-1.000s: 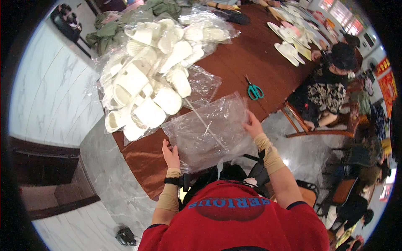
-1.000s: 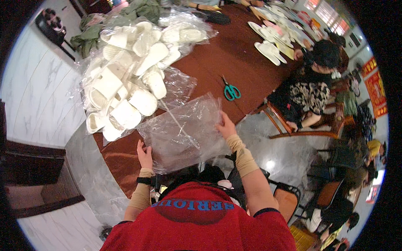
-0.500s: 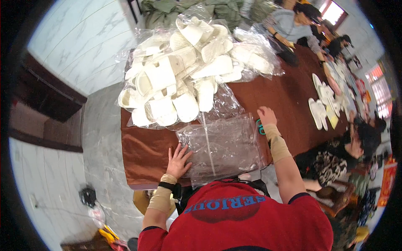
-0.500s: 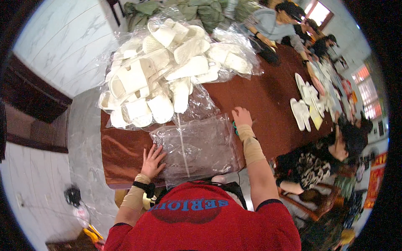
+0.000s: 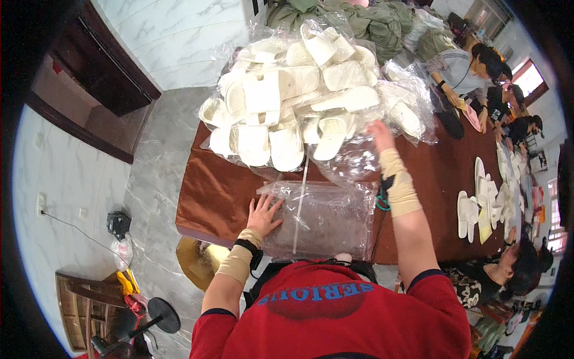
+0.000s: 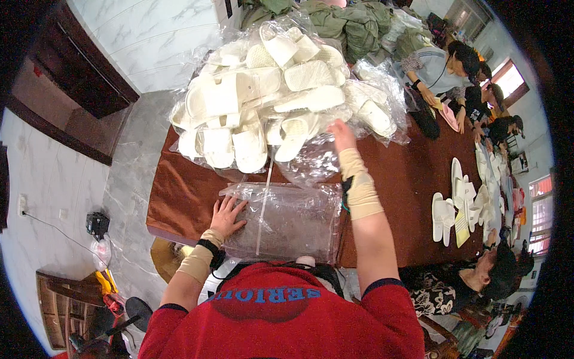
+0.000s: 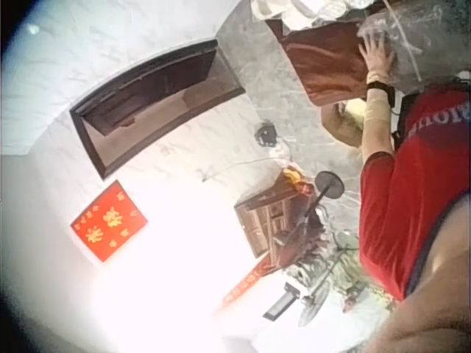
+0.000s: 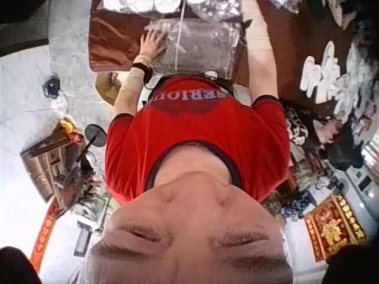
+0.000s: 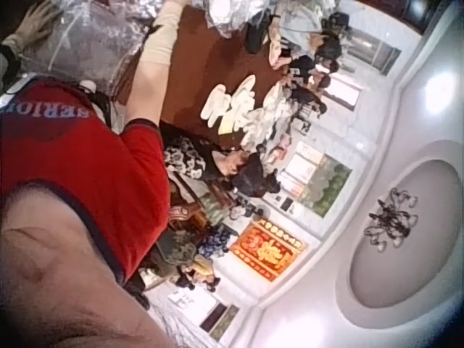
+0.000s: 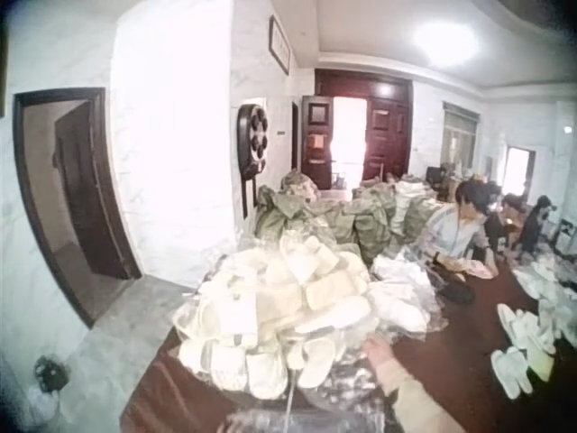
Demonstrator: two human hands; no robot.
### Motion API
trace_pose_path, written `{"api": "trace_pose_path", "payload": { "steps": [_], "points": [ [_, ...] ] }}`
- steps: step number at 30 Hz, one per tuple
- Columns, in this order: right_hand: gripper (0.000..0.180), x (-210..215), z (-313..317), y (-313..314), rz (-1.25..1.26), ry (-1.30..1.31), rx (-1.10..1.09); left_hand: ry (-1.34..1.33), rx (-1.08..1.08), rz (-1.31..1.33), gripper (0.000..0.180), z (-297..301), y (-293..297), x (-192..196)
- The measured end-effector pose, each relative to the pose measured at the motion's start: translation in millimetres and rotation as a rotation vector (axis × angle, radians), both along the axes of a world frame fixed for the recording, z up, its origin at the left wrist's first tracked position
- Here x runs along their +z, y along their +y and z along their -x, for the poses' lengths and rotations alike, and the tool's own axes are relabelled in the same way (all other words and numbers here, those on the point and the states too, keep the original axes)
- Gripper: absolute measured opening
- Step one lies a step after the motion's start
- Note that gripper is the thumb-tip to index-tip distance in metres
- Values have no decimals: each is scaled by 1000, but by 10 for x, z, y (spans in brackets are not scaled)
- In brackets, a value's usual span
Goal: The recorder gathers white slide sandals from a pile, places them into clear plastic bags, and organizes the bags.
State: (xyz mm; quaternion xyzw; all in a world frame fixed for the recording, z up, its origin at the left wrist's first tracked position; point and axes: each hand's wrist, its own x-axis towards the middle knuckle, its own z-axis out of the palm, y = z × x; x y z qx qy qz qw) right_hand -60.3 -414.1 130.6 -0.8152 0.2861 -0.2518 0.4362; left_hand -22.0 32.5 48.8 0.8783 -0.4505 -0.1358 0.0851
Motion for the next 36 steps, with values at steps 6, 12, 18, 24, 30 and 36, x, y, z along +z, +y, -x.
{"api": "trace_pose_path", "payload": {
  "steps": [6,12,18,24,30,36],
  "points": [
    [26,1575,300,34,-452,-106,98,-29,-34,127,72,-104,-296,-100],
    [28,2557,673,828,-545,-77,391,-43,-42,120,82,-233,-407,-105],
    [31,2447,978,1064,-807,-188,643,-27,-29,132,90,-223,-382,-131],
    [23,700,1467,658,-237,341,452,10,-2,183,103,-267,-420,-162],
    [18,-186,2036,673,370,292,139,57,-15,168,83,-308,-360,-93],
    [32,-281,2621,677,-98,629,-107,296,131,451,33,-81,-227,92]
  ]
}}
